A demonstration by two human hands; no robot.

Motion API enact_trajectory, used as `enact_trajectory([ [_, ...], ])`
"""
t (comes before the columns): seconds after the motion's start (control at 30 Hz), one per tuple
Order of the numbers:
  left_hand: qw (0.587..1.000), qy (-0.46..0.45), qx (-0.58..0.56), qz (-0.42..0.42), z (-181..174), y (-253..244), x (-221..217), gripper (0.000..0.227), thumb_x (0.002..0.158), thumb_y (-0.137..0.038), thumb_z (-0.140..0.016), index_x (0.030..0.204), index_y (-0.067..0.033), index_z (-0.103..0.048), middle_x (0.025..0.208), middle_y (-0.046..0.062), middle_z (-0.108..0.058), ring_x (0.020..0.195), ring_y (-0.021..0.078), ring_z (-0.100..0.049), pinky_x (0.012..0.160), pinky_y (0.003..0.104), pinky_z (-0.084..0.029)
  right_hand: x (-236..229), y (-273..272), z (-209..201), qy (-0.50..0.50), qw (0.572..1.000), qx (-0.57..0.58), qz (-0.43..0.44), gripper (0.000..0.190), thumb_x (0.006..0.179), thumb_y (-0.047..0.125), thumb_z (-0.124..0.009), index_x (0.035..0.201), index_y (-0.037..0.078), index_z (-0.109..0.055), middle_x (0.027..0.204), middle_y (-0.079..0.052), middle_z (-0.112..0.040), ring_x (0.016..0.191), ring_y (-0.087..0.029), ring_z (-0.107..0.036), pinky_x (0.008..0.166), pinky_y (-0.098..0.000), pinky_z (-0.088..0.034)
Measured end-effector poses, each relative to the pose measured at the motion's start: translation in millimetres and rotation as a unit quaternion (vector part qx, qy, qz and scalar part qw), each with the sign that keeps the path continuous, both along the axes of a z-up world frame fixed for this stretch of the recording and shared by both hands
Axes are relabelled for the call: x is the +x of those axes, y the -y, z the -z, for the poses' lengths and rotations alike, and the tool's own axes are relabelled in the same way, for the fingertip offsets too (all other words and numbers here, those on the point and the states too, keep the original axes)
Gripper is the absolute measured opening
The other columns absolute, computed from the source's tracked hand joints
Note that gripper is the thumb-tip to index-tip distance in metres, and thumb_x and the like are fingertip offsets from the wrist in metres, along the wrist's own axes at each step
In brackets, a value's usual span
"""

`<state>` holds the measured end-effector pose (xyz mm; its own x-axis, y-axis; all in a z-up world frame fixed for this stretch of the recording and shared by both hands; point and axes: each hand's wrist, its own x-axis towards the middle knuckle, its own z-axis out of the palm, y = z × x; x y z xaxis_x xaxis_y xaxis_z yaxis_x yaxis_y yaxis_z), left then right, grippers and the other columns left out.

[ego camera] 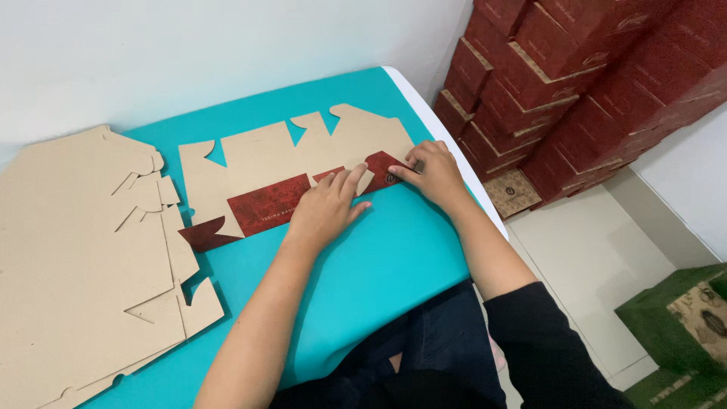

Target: The person assembles a flat-packed cardboard box by folding the side flaps and tucking the tabs into slots to form a rectangular container. They then place the finished box onto a stack of similar boxes on the floor.

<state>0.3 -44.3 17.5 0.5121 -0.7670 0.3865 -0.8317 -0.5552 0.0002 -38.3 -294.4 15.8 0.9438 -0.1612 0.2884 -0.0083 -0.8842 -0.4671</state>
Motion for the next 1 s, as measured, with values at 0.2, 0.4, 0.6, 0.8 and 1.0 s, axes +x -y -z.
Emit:
enact_trajectory([
  [0.2, 0.988, 0.149, -0.023, 0.028, 1.5, 15.4, -10.3, 0.059, 0.086, -0.055, -0.056, 0.122, -0.0094, -0.059, 0.135, 0.011, -0.046, 0.121, 0.0282, -0.049, 0.110, 0.047, -0.031, 4.3, -15.4, -1.7, -0.017, 0.996, -0.064, 0.062, 0.040, 0.073, 0.048, -0.077, 0.083, 0.017, -0.054, 0.087, 0.003, -0.051, 0.103, -0.021, -0.048, 0.092, -0.0410, -0.041],
  [0.4, 0.999, -0.024, 0.004, 0.025, 12.3, 27.2, -30.1, 0.077, 0.089, -0.066, -0.039, 0.127, -0.0015, -0.056, 0.129, 0.015, -0.058, 0.125, 0.0257, -0.051, 0.115, 0.041, -0.025, -6.9, -28.1, -18.5, -0.035, 0.998, -0.020, 0.050, 0.053, 0.083, 0.037, -0.072, 0.121, 0.013, -0.044, 0.119, -0.007, -0.044, 0.125, -0.029, -0.036, 0.111, -0.0520, -0.021],
  [0.6, 0.992, -0.125, -0.001, 0.031, -13.9, 18.3, -34.8, 0.080, 0.086, -0.067, -0.045, 0.129, -0.0005, -0.054, 0.132, 0.017, -0.054, 0.128, 0.0287, -0.047, 0.112, 0.040, -0.031, -21.2, -48.4, -41.7, -0.027, 0.998, -0.010, 0.057, 0.095, 0.072, 0.045, -0.079, 0.145, 0.014, -0.027, 0.148, -0.022, -0.025, 0.139, -0.044, -0.017, 0.111, -0.0653, 0.006],
  [0.8, 0.990, -0.135, -0.015, 0.034, -7.4, 19.4, -31.8, 0.076, 0.086, -0.064, -0.049, 0.130, -0.0025, -0.053, 0.131, 0.015, -0.054, 0.129, 0.0285, -0.046, 0.111, 0.039, -0.034, -26.5, -24.2, -45.5, -0.081, 0.988, 0.054, 0.121, 0.109, 0.070, 0.052, -0.079, 0.152, 0.017, -0.016, 0.154, -0.025, -0.011, 0.141, -0.049, -0.003, 0.110, -0.0649, 0.008],
  [1.0, 0.988, -0.148, -0.017, 0.035, -8.5, 17.7, -31.5, 0.077, 0.085, -0.065, -0.049, 0.130, -0.0036, -0.053, 0.131, 0.014, -0.053, 0.129, 0.0279, -0.046, 0.110, 0.039, -0.035, -28.3, -14.7, -47.1, -0.103, 0.982, 0.066, 0.141, 0.102, 0.075, 0.043, -0.077, 0.153, 0.017, -0.016, 0.156, -0.024, -0.007, 0.141, -0.050, 0.001, 0.108, -0.0657, 0.009],
])
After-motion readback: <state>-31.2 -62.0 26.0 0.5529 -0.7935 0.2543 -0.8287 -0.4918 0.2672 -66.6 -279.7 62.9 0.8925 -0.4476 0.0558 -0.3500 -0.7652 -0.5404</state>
